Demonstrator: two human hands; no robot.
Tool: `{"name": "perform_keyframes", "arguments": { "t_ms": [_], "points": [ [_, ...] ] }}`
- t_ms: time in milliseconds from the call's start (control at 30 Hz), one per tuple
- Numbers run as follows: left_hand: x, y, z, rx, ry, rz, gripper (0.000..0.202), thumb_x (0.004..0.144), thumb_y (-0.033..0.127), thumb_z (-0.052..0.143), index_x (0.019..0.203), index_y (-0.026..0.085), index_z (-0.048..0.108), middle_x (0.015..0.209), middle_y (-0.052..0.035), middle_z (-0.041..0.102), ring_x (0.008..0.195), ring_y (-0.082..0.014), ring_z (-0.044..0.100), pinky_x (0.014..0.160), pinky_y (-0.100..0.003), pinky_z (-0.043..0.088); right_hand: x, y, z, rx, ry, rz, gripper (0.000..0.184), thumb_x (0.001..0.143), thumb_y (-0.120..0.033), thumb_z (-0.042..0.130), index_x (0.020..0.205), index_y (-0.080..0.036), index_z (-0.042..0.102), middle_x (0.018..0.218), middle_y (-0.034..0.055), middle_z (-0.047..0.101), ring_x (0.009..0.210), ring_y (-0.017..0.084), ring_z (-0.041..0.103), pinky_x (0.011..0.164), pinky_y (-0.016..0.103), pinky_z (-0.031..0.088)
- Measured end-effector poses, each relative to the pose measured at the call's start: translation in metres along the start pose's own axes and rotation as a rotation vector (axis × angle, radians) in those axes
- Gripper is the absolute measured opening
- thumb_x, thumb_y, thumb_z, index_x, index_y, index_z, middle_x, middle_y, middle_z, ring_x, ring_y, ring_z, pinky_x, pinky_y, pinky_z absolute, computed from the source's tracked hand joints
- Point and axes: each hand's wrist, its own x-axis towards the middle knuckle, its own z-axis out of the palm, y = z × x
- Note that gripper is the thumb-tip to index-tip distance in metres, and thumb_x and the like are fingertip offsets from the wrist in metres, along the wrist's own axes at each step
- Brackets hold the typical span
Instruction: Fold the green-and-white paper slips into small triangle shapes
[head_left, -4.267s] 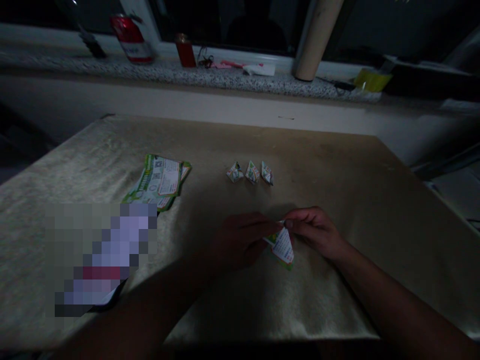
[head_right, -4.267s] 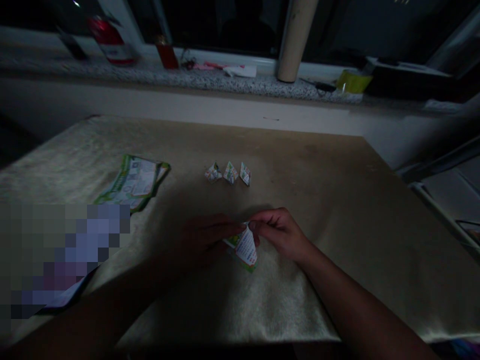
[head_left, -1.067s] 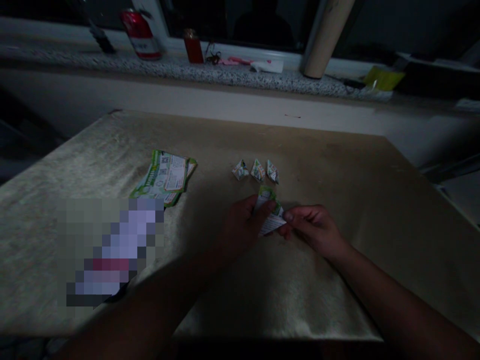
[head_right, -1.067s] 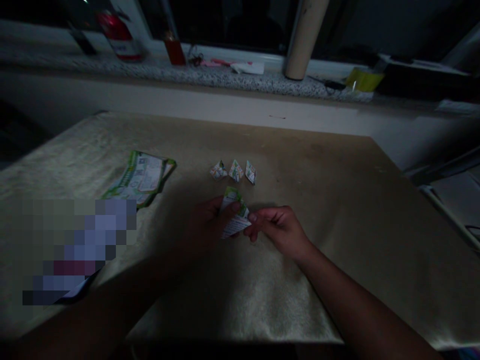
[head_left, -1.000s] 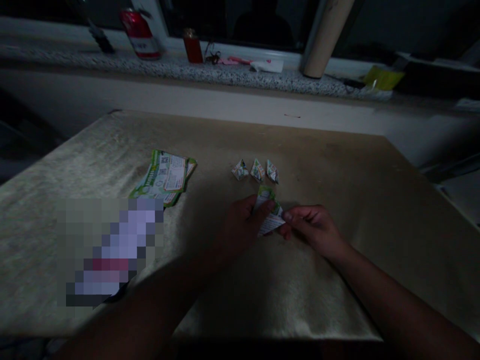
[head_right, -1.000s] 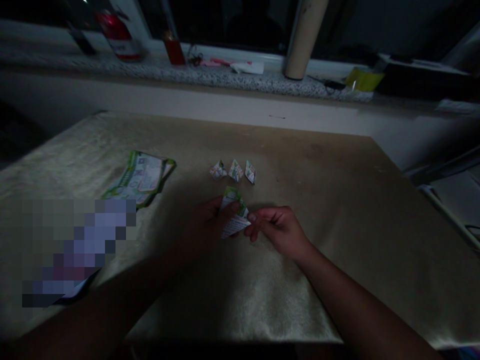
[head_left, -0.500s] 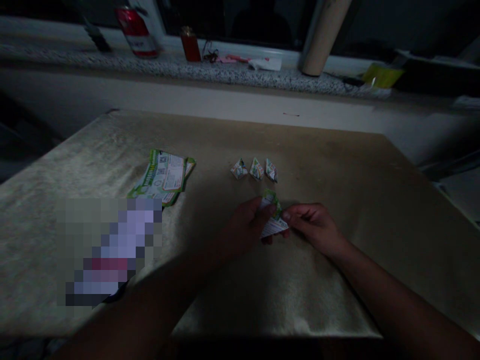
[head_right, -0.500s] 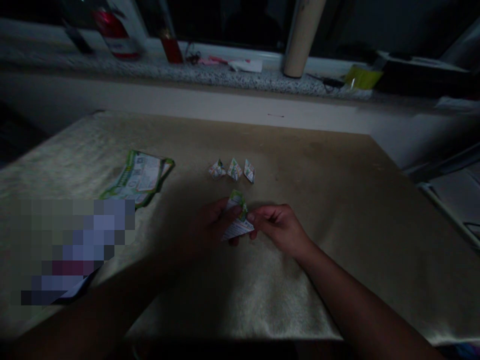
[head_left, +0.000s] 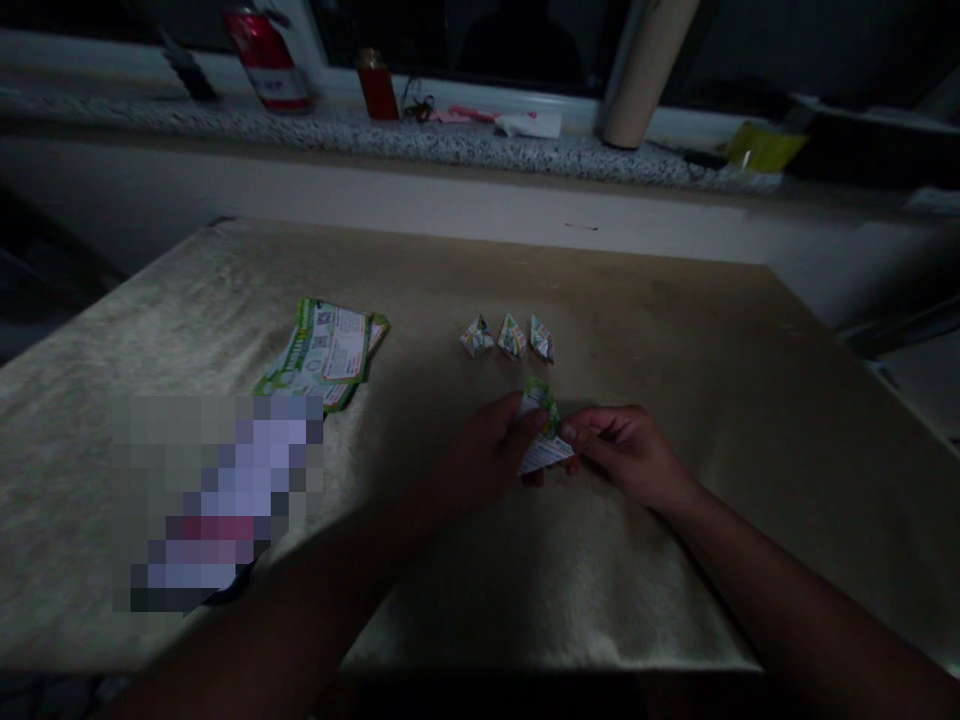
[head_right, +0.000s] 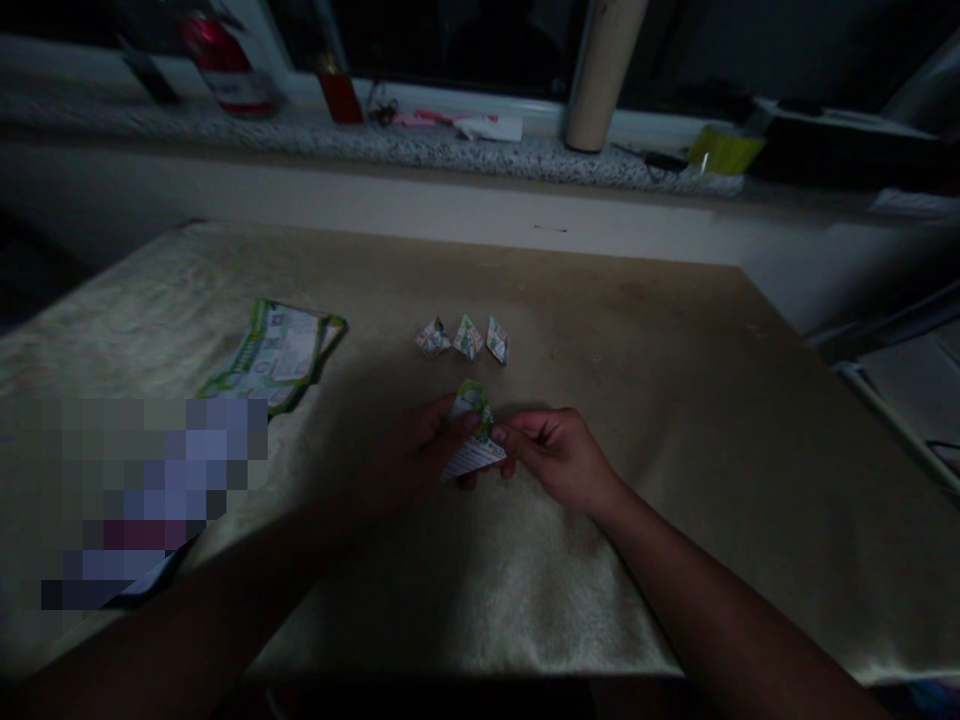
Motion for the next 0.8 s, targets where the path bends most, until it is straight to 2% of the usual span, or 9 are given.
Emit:
{"name": "perform_keyframes", "arguments": {
  "t_ms": [300,467,800],
  "points": [
    [-0.0013,0.0006,0.0002,0.013,-0.012,-0.014,0.034,0.097,0.046,0.046,0.087,0.015,0.056,0.069,-0.0015,0.065,0.053,-0.0109,0.059,0.049,-0.021,0.046,-0.0003,0.0013,-0.0051,0.016,-0.098,0.021,0.036,0.090,-0.045,0.067,0.070,-0.015,0.072,0.063,0.0018,0.069,0.060,0.011,0.061,0.063,0.023,0.047],
    [-0.0013,-0.0042,-0.0003,0.018,-0.014,0.021,0.035,0.098,0.048,0.045,0.088,0.016,0.055,0.071,-0.0018,0.067,0.054,-0.0107,0.059,0.051,-0.021,0.047,-0.0001,0.0036,-0.0067,0.010,-0.093,0.028,0.036,0.090,-0.044,0.067,0.069,-0.015,0.071,0.061,0.0015,0.068,0.058,0.011,0.060,0.062,0.023,0.047],
    [-0.0009,-0.0064,-0.0004,0.027,-0.016,-0.020,0.036,0.098,0.049,0.044,0.089,0.016,0.055,0.073,-0.0026,0.066,0.056,-0.0119,0.060,0.052,-0.022,0.048,-0.0002,0.0037,-0.0060,0.017,-0.096,0.035,0.032,0.088,-0.043,0.069,0.071,-0.015,0.072,0.062,0.0010,0.068,0.055,0.010,0.060,0.057,0.021,0.048]
  ]
}}
